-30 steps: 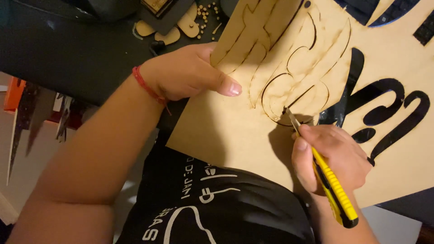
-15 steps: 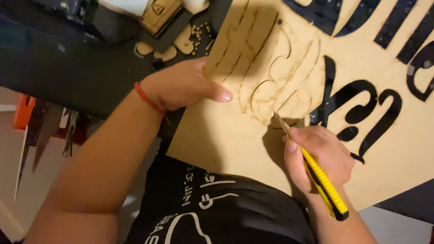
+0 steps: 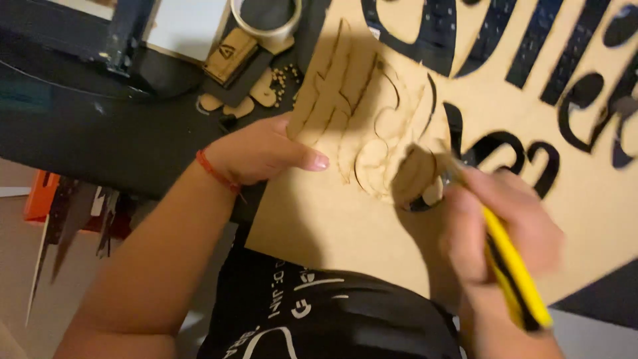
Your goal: Removing laser-cut wooden shapes from a board using hands and a utility knife
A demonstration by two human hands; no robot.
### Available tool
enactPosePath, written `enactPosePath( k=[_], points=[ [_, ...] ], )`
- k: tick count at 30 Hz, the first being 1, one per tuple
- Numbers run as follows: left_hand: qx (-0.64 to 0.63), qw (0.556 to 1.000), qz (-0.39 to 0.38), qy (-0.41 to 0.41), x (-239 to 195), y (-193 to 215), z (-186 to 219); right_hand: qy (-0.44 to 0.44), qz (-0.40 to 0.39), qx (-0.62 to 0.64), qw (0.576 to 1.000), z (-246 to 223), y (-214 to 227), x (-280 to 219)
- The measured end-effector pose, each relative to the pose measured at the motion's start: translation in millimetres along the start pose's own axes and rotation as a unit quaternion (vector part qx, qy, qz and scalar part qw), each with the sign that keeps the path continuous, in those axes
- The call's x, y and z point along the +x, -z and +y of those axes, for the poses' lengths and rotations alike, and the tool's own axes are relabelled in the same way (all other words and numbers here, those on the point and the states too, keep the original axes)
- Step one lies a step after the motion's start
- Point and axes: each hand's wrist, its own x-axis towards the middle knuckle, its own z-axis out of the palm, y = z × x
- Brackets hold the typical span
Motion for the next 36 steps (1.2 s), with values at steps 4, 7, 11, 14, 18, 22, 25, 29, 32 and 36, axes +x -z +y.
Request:
enactPosePath(
  k=[4, 7, 11, 14, 18, 22, 25, 29, 32, 36],
  points=[
    [0.035, 0.999, -0.032, -0.012, 1, 3, -2, -0.048, 0.090, 0.119, 0.988, 11, 0, -13],
    [0.034, 0.998, -0.036, -0.032, -1, 2, 0, -0.052, 0.082, 0.118, 0.988, 2, 7, -18],
    [0.095, 0.995, 0.017, 0.003, -7, -5, 7, -0.103, 0.080, 0.114, 0.985, 8, -1, -37],
    [0.021, 0.998, -0.032, -0.042, -6, -3, -2, -0.050, 0.130, 0.157, 0.978, 18, -12, -48],
    [0.056, 0.997, -0.004, -0.048, -3, -1, -10, -0.004, 0.134, 0.150, 0.980, 24, -13, -50],
    [0.015, 0.997, -0.023, -0.070, -2, -1, -14, -0.024, 0.071, 0.116, 0.990, 10, -4, -49],
    [0.048, 0.998, 0.024, -0.043, -7, -9, -9, 0.007, 0.040, 0.131, 0.991, 1, -2, -47],
    [0.066, 0.996, 0.011, -0.062, -9, -10, -6, -0.066, -0.069, -0.087, 0.992, -2, -15, -44],
    [0.019, 0.993, -0.051, -0.101, -6, -7, -15, -0.062, 0.009, 0.068, 0.996, -26, -6, -39],
    [0.055, 0.983, -0.087, -0.150, -5, -4, -12, -0.113, -0.061, 0.033, 0.991, -18, -7, -38]
  ],
)
